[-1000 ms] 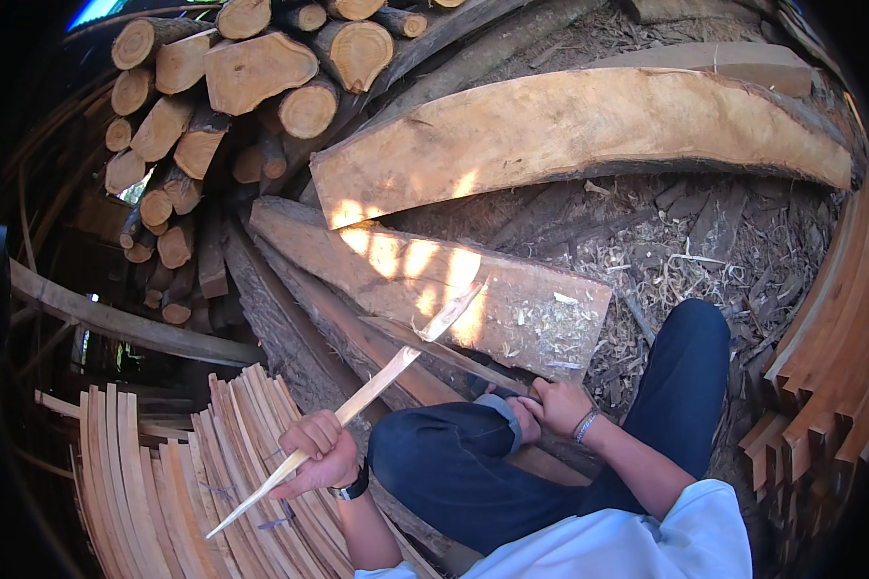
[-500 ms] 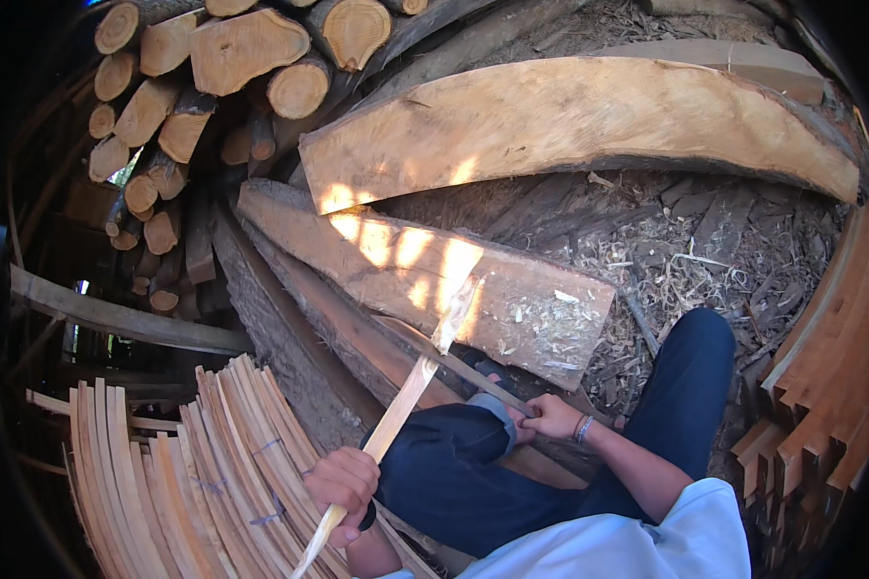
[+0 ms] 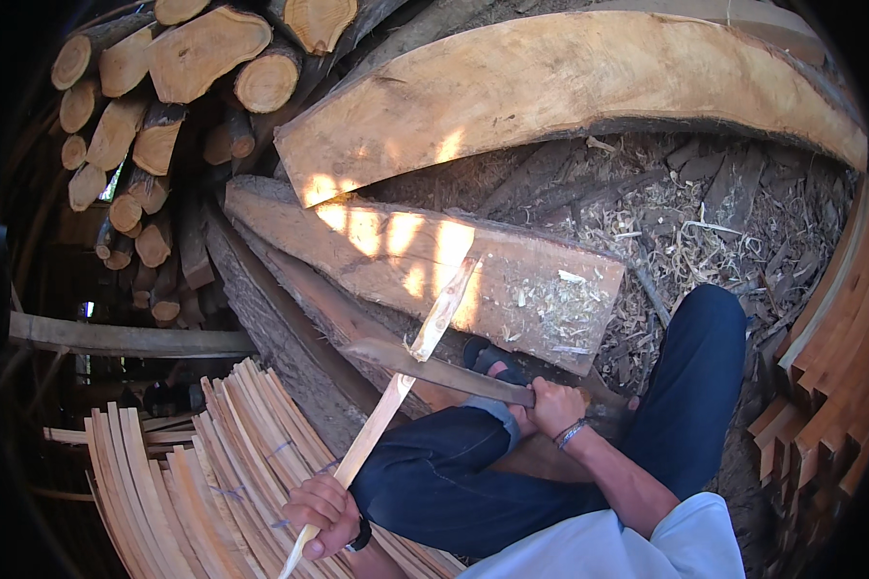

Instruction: The person shaves a thin strip of wood using a large knife, holding the wood steady by hand while making repeated downward strokes.

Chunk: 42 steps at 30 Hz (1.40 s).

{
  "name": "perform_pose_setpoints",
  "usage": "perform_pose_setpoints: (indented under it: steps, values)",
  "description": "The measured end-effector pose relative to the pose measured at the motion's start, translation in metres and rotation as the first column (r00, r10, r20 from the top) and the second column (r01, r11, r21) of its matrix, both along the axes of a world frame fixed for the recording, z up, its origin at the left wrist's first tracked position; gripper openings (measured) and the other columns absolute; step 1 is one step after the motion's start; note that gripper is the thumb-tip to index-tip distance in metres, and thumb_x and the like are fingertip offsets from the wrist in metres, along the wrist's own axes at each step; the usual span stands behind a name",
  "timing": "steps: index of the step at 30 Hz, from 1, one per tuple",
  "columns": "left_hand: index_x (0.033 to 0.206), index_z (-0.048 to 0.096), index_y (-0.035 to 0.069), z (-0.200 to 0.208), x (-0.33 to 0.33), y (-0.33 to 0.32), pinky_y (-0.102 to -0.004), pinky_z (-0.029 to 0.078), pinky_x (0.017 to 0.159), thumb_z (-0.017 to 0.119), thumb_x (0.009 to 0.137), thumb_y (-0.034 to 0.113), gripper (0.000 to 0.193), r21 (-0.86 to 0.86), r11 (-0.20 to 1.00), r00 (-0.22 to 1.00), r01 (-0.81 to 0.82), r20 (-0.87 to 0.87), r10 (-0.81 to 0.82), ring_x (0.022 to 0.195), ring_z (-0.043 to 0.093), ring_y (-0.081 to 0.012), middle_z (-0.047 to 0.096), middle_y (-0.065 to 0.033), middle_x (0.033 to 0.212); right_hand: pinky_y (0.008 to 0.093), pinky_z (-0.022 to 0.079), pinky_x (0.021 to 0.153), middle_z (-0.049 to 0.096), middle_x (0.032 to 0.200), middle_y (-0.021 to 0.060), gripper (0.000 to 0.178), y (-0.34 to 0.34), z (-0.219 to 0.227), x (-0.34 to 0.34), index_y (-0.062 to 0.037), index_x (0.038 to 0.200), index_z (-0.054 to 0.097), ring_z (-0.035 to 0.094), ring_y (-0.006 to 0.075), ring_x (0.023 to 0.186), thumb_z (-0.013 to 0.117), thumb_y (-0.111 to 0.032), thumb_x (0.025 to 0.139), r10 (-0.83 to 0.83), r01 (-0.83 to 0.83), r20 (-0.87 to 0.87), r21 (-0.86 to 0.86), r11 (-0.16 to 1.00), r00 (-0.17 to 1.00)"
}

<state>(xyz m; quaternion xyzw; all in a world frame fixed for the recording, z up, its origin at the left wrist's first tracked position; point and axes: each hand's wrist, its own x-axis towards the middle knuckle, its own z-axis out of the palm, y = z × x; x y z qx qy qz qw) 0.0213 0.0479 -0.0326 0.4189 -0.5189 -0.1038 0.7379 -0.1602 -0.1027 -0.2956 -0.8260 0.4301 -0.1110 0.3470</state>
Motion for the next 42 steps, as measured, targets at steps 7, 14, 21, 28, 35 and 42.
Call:
perform_pose_setpoints:
  steps: [7, 14, 21, 28, 35, 42]
  values:
    - [0.051, 0.035, 0.012, -0.004, 0.009, 0.010, -0.0276, 0.023, 0.040, 0.058, 0.079, 0.023, 0.038, -0.012, 0.996, 0.990, -0.090, -0.105, 0.089, 0.032, 0.027, -0.0100, 0.034, 0.0003, 0.038, 0.0467, 0.052, 0.056, 0.067, 0.069, 0.0165, 0.026, -0.004, 0.016, 0.004, -0.0069, 0.079, 0.063, 0.066, 0.0349, 0.061, 0.070, -0.032, 0.079, 0.113, -0.107, -0.011, 0.240, 0.965, 0.994]
    - [0.053, 0.037, 0.012, 0.027, 0.014, -0.030, -0.0286, 0.022, 0.042, 0.057, 0.078, 0.021, 0.034, 0.022, 0.998, 0.997, 0.067, -0.049, -0.066, 0.034, 0.027, -0.0107, 0.034, 0.0005, 0.039, 0.0267, 0.035, 0.042, 0.048, 0.056, -0.0010, 0.020, -0.031, 0.038, -0.010, -0.0087, 0.074, 0.055, 0.046, 0.0112, 0.044, 0.066, -0.021, 0.086, 0.018, -0.309, 0.308, 0.947, 0.092, 0.951]
    - [0.054, 0.036, 0.012, 0.044, 0.018, -0.056, -0.0299, 0.022, 0.044, 0.054, 0.080, 0.022, 0.033, 0.039, 0.991, 0.991, 0.128, -0.047, -0.126, 0.038, 0.025, -0.0114, 0.034, 0.0000, 0.042, 0.0333, 0.042, 0.048, 0.054, 0.057, 0.0092, 0.024, -0.006, 0.057, -0.008, -0.0033, 0.074, 0.060, 0.053, 0.0198, 0.046, 0.065, -0.024, 0.087, 0.030, -0.294, 0.373, 0.676, 0.676, 0.927]
    - [0.056, 0.033, 0.013, 0.037, 0.032, -0.053, -0.0296, 0.021, 0.044, 0.051, 0.084, 0.022, 0.035, -0.041, 0.997, 0.991, 0.066, -0.116, -0.071, 0.039, 0.024, -0.0104, 0.032, 0.0005, 0.043, 0.0438, 0.053, 0.065, 0.065, 0.068, 0.0237, 0.039, -0.007, 0.111, -0.016, 0.0024, 0.079, 0.068, 0.067, 0.0394, 0.068, 0.068, -0.037, 0.083, 0.187, -0.234, 0.183, 0.278, 0.932, 0.965]
    - [0.057, 0.032, 0.013, 0.030, 0.030, -0.056, -0.0289, 0.018, 0.043, 0.048, 0.095, 0.041, 0.050, -0.083, 0.996, 0.989, 0.021, -0.147, -0.033, 0.039, 0.021, -0.0098, 0.029, 0.0019, 0.043, 0.0454, 0.053, 0.063, 0.063, 0.067, 0.0256, 0.058, -0.004, 0.121, -0.006, 0.0054, 0.091, 0.064, 0.066, 0.0415, 0.067, 0.058, -0.052, 0.090, 0.152, -0.236, 0.227, 0.410, 0.881, 0.962]
    - [0.056, 0.027, 0.015, 0.034, 0.036, -0.069, -0.0283, 0.014, 0.042, 0.035, 0.086, 0.081, 0.072, -0.170, 0.985, 0.995, -0.013, -0.099, -0.004, 0.039, 0.017, -0.0089, 0.024, 0.0031, 0.042, 0.0480, 0.052, 0.068, 0.063, 0.066, 0.0259, 0.054, -0.010, 0.131, 0.006, 0.0046, 0.096, 0.063, 0.066, 0.0419, 0.068, 0.047, -0.047, 0.098, 0.208, -0.288, 0.245, 0.362, 0.887, 0.947]
